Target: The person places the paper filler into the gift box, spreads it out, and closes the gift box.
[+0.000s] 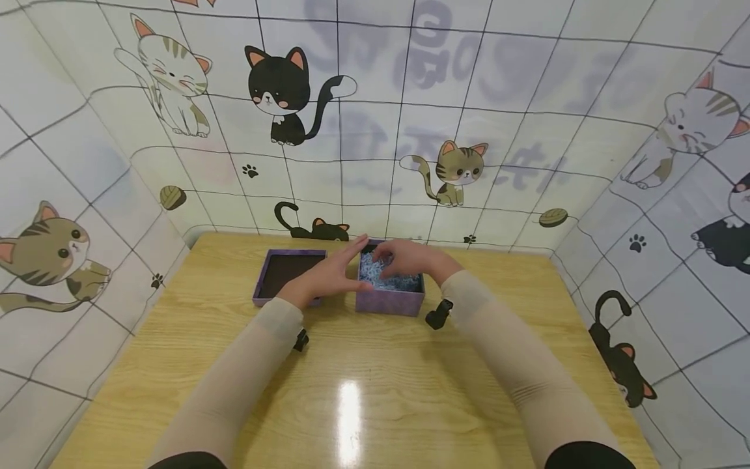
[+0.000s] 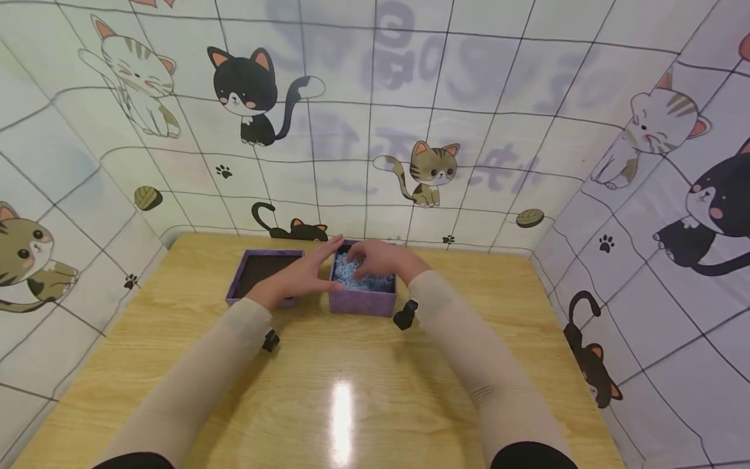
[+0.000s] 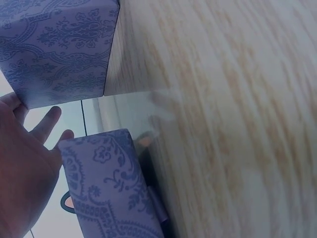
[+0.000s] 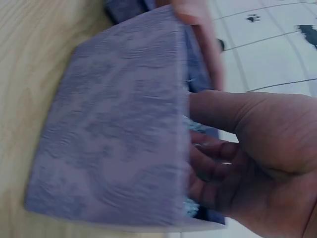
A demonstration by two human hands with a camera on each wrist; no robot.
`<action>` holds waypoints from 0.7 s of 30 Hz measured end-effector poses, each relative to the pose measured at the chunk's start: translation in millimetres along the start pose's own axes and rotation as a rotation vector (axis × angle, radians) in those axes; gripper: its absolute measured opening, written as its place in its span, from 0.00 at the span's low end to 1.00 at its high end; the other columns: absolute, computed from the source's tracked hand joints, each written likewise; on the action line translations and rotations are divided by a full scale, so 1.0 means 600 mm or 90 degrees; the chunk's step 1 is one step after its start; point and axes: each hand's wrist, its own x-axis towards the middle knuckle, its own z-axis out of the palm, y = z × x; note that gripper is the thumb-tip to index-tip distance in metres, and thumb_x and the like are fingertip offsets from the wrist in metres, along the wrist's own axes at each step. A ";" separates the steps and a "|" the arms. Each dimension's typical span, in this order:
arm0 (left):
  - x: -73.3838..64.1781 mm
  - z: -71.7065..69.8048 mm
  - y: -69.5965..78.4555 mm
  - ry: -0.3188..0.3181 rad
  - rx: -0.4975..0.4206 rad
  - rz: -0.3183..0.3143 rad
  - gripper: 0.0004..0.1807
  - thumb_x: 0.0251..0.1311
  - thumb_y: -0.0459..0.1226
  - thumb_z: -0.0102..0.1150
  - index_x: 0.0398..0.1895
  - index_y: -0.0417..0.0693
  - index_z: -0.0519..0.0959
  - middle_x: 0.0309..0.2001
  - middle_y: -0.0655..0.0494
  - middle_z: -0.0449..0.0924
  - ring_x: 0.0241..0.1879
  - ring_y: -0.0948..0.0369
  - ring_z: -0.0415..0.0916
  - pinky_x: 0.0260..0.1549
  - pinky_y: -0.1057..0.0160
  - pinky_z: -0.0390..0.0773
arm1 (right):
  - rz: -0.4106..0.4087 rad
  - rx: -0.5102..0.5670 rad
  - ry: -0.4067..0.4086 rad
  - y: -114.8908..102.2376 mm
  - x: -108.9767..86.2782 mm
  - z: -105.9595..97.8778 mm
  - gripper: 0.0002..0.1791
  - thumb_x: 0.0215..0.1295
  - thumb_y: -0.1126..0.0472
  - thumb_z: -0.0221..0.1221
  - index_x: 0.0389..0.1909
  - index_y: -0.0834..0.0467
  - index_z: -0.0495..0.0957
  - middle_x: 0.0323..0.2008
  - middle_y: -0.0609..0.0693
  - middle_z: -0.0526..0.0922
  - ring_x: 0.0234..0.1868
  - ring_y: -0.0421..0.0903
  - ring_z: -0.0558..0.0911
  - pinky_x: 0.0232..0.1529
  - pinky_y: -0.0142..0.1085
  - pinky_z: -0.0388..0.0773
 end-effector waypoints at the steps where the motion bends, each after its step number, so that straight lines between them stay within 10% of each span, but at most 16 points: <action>1: 0.000 0.000 0.000 0.001 0.000 -0.002 0.64 0.68 0.64 0.73 0.94 0.66 0.40 0.91 0.71 0.31 0.89 0.49 0.43 0.79 0.31 0.59 | 0.002 0.006 -0.005 -0.001 -0.004 -0.003 0.26 0.75 0.58 0.74 0.70 0.55 0.81 0.60 0.52 0.84 0.60 0.52 0.83 0.62 0.51 0.82; 9: 0.001 0.001 -0.002 -0.001 0.006 0.002 0.65 0.67 0.64 0.74 0.94 0.60 0.41 0.91 0.70 0.30 0.89 0.49 0.43 0.79 0.31 0.57 | -0.027 -0.078 -0.061 0.011 0.017 0.013 0.44 0.75 0.56 0.73 0.86 0.56 0.65 0.83 0.57 0.67 0.81 0.57 0.69 0.78 0.52 0.70; 21: -0.001 -0.001 0.003 0.005 0.014 -0.011 0.66 0.66 0.66 0.74 0.94 0.59 0.43 0.91 0.72 0.31 0.89 0.49 0.44 0.80 0.32 0.57 | -0.041 -0.198 -0.060 0.014 0.052 0.036 0.41 0.76 0.56 0.73 0.84 0.61 0.68 0.80 0.61 0.71 0.80 0.58 0.70 0.79 0.51 0.68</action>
